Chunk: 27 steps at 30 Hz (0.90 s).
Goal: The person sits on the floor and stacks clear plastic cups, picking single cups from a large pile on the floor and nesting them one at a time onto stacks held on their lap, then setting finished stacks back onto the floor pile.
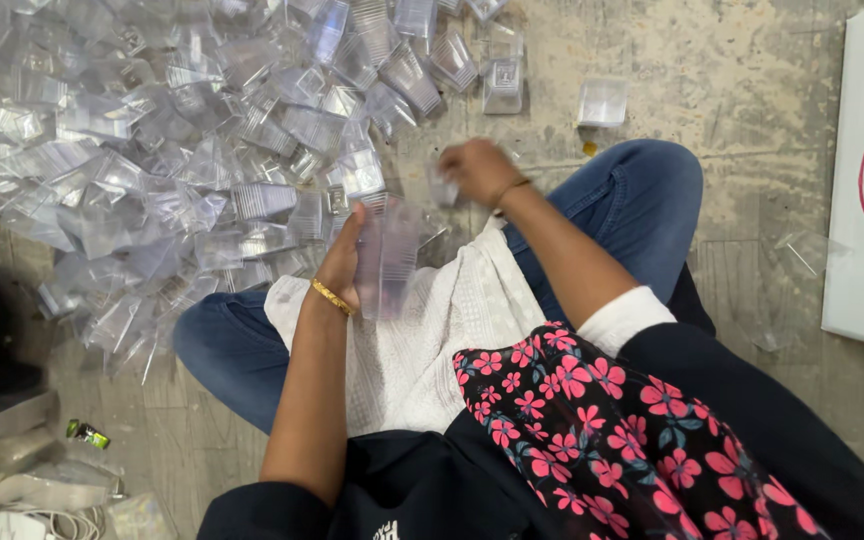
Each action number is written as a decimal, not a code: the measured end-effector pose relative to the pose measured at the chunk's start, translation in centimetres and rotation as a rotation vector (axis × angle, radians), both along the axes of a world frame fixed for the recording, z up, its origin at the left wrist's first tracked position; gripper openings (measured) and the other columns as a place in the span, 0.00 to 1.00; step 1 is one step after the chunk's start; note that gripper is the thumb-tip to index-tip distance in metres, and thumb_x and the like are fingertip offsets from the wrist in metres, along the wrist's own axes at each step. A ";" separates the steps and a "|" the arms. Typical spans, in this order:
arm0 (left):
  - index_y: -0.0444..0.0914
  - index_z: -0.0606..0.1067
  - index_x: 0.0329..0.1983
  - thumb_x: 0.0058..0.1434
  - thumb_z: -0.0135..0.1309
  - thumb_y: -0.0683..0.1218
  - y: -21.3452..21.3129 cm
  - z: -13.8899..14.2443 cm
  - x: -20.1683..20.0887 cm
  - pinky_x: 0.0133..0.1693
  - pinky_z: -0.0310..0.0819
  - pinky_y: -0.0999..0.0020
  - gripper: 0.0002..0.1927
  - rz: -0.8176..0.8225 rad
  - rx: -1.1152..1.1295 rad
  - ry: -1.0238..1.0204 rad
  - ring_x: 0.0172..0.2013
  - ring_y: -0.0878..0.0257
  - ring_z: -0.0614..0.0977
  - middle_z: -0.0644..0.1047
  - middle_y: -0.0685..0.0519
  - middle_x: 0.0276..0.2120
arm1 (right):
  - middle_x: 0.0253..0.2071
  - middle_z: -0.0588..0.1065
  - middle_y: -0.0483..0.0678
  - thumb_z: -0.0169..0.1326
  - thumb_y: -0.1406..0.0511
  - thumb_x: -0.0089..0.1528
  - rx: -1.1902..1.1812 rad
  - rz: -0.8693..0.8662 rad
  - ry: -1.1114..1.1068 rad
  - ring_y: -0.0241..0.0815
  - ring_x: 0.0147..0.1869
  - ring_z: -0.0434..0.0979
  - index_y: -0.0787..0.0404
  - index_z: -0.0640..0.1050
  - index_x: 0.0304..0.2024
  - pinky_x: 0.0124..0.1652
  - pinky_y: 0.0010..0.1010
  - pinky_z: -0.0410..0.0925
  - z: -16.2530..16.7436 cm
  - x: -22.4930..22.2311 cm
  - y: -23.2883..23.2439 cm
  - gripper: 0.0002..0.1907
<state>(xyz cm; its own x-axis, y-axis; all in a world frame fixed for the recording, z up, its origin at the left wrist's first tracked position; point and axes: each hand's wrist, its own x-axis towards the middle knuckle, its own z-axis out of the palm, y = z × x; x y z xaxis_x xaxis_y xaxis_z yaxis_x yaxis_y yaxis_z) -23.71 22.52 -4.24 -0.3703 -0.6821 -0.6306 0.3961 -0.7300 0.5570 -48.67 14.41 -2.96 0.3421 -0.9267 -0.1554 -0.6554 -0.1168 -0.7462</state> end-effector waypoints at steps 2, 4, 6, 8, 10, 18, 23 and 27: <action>0.42 0.72 0.63 0.65 0.49 0.66 0.4 -0.6 0.7 0.48 0.80 0.58 0.32 -0.004 0.046 0.009 0.47 0.58 0.83 0.79 0.50 0.52 | 0.43 0.83 0.52 0.56 0.71 0.63 0.078 -0.063 -0.476 0.46 0.49 0.84 0.65 0.82 0.44 0.52 0.33 0.74 0.7 -0.8 0.1 0.08; 0.42 0.72 0.64 0.64 0.50 0.66 0.6 -0.8 1.0 0.48 0.79 0.59 0.33 -0.038 0.025 -0.040 0.47 0.59 0.82 0.79 0.51 0.52 | 0.44 0.83 0.50 0.56 0.72 0.65 0.168 -0.030 -0.722 0.41 0.50 0.84 0.66 0.81 0.46 0.54 0.30 0.75 1.2 -1.2 0.5 0.08; 0.41 0.72 0.65 0.63 0.50 0.67 0.8 -0.5 0.7 0.50 0.79 0.61 0.35 -0.066 0.027 -0.089 0.48 0.60 0.82 0.79 0.50 0.53 | 0.44 0.83 0.48 0.56 0.71 0.65 0.264 0.098 -0.742 0.37 0.49 0.85 0.66 0.82 0.46 0.54 0.28 0.77 1.4 -1.4 1.4 0.08; 0.39 0.72 0.65 0.63 0.50 0.68 0.8 -0.1 0.3 0.52 0.78 0.62 0.37 -0.081 0.051 -0.136 0.50 0.59 0.82 0.79 0.49 0.54 | 0.45 0.83 0.48 0.57 0.71 0.65 0.278 0.122 -0.735 0.35 0.50 0.83 0.67 0.82 0.48 0.54 0.26 0.75 1.1 -1.3 2.3 0.10; 0.40 0.72 0.65 0.61 0.48 0.69 0.9 0.6 0.1 0.53 0.76 0.62 0.38 -0.122 0.078 -0.206 0.51 0.60 0.81 0.79 0.50 0.56 | 0.46 0.82 0.47 0.58 0.70 0.65 0.281 0.146 -0.713 0.33 0.50 0.81 0.67 0.82 0.50 0.53 0.25 0.74 0.6 -1.3 2.9 0.11; 0.40 0.69 0.67 0.62 0.47 0.69 1.1 2.0 -0.3 0.58 0.71 0.64 0.39 -0.213 -0.057 -0.283 0.57 0.61 0.78 0.76 0.51 0.60 | 0.44 0.83 0.47 0.60 0.69 0.64 0.323 0.183 -0.686 0.30 0.48 0.81 0.67 0.82 0.50 0.51 0.22 0.73 -1.9 -2.4 4.0 0.13; 0.38 0.71 0.65 0.64 0.46 0.67 1.7 2.9 -0.9 0.55 0.72 0.65 0.36 -0.217 -0.148 -0.320 0.54 0.60 0.79 0.78 0.50 0.57 | 0.44 0.83 0.47 0.60 0.70 0.64 0.314 0.184 -0.703 0.30 0.47 0.81 0.67 0.82 0.50 0.51 0.22 0.73 -1.6 -3.2 4.6 0.12; 0.37 0.73 0.62 0.64 0.46 0.67 1.9 3.5 -1.3 0.51 0.74 0.62 0.35 -0.231 -0.143 -0.378 0.50 0.58 0.80 0.79 0.48 0.52 | 0.45 0.83 0.48 0.60 0.69 0.64 0.296 0.145 -0.767 0.31 0.49 0.82 0.67 0.82 0.48 0.52 0.23 0.74 -1.2 -3.7 5.0 0.11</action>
